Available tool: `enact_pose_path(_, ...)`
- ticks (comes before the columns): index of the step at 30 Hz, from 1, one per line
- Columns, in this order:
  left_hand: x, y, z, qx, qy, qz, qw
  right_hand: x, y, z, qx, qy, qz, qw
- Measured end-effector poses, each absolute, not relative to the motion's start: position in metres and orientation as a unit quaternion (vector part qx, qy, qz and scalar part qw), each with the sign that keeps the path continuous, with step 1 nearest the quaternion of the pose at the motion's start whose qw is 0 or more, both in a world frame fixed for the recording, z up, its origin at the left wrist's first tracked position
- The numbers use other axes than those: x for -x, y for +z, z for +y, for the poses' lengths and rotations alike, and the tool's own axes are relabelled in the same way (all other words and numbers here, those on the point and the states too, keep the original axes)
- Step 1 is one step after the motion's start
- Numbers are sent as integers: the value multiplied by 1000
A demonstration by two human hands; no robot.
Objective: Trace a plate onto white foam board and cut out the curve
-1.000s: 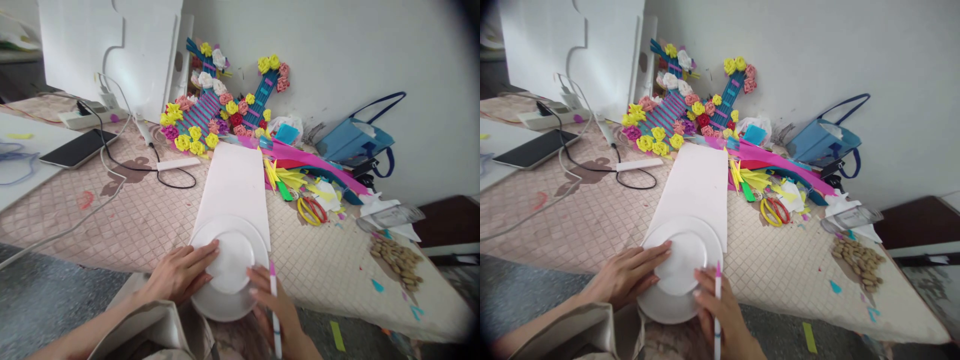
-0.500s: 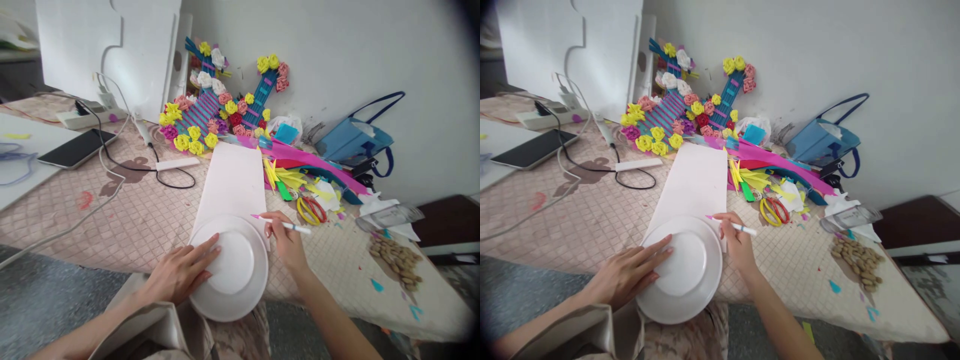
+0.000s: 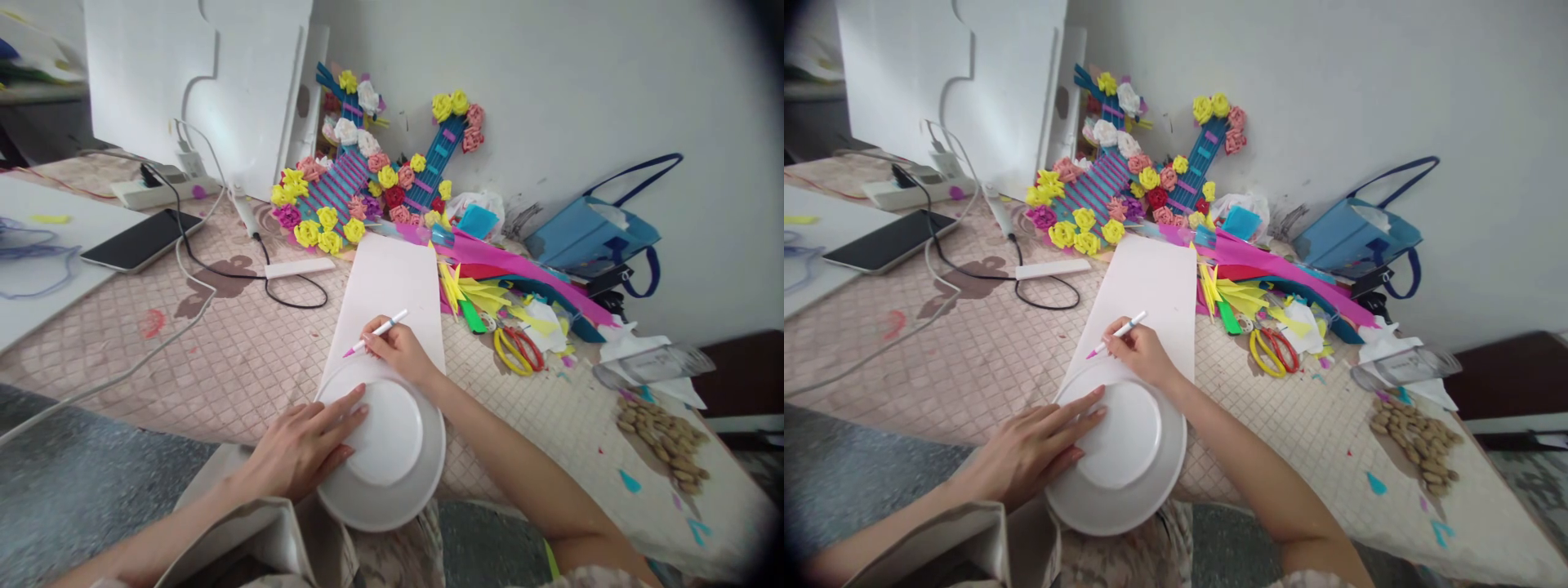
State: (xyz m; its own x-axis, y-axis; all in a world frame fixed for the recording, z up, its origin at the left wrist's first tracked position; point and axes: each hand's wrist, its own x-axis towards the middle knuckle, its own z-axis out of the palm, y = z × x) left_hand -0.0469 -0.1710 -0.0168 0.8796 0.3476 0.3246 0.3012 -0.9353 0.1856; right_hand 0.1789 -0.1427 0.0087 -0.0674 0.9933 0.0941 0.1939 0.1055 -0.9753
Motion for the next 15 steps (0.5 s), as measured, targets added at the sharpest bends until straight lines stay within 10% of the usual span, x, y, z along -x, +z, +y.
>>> enact_pose_path(15, 48, -20, -175, -969, 162, 178, 61, -212, 15, -129, 481, 434, -450, 615)
